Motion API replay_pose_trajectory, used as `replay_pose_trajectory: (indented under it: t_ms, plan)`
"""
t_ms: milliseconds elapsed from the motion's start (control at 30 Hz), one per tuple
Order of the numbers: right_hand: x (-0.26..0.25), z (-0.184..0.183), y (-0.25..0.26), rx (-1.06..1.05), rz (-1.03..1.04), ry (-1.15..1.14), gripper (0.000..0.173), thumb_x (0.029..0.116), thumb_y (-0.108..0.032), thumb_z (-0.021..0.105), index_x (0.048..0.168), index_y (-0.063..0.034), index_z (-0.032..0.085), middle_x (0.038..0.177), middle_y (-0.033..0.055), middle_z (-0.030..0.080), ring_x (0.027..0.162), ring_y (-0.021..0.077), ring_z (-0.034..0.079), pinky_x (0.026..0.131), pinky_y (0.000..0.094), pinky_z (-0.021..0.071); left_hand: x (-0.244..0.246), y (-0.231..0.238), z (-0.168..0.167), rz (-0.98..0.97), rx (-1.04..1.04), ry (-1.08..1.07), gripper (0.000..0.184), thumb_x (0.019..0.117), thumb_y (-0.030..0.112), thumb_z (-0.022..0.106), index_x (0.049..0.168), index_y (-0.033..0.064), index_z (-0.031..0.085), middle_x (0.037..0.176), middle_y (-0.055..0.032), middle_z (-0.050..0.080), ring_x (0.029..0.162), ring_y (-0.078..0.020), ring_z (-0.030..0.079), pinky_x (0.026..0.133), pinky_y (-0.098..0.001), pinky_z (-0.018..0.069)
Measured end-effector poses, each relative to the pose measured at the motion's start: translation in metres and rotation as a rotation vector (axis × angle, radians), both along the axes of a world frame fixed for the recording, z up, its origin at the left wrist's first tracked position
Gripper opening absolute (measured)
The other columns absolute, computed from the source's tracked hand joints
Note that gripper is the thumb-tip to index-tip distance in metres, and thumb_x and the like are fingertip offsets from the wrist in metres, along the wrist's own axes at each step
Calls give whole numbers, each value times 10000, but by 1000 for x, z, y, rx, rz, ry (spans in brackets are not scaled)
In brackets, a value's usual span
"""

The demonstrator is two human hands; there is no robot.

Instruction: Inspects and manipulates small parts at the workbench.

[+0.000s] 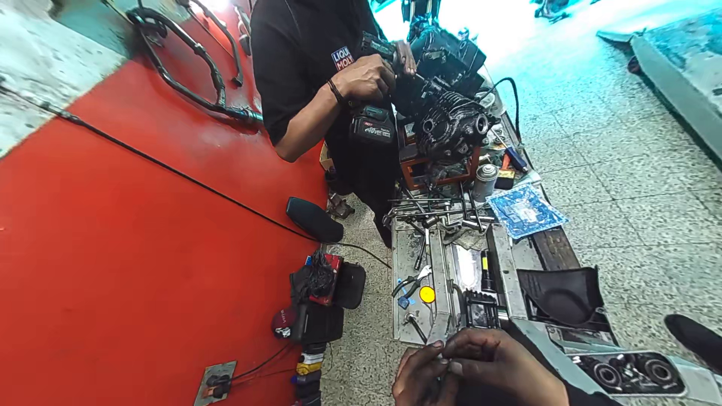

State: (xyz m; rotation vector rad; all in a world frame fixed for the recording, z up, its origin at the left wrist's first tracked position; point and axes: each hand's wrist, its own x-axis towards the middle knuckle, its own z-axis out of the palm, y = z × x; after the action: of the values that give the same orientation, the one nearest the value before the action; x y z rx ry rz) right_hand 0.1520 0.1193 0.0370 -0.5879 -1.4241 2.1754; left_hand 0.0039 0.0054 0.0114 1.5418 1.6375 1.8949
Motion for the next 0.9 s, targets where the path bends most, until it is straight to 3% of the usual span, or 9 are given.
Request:
replay_pose_trajectory:
  t_ms: [233,500,633,900]
  plan:
    - [2,5,2,-35,24,-27,202,865,-90,789,1062,-74,747,886,28,774,773,122,741,722,296,632,0,1,2,-8,-27,40,85,848,75,804,917,37,770,1115,-68,765,1029,-150,720,899,-284,604]
    - [2,9,4,-100,26,-103,271,840,-98,816,1079,-86,688,894,26,763,793,142,741,739,315,630,-1,3,2,-30,-65,88,95,864,78,785,945,30,774,1133,-76,765,1043,-153,722,913,-290,604]
    - [2,4,4,-119,18,-51,336,823,-63,826,1086,-99,620,876,31,755,781,154,744,731,325,633,0,4,4,-48,-87,109,112,874,76,768,972,21,776,1157,-83,759,1041,-151,717,915,-283,598]
    - [1,0,4,-104,18,16,331,821,-47,826,1073,-105,618,877,29,739,785,146,729,729,317,623,0,5,4,-71,-84,134,121,916,113,749,1001,31,773,1160,-82,756,1058,-158,712,936,-288,590]
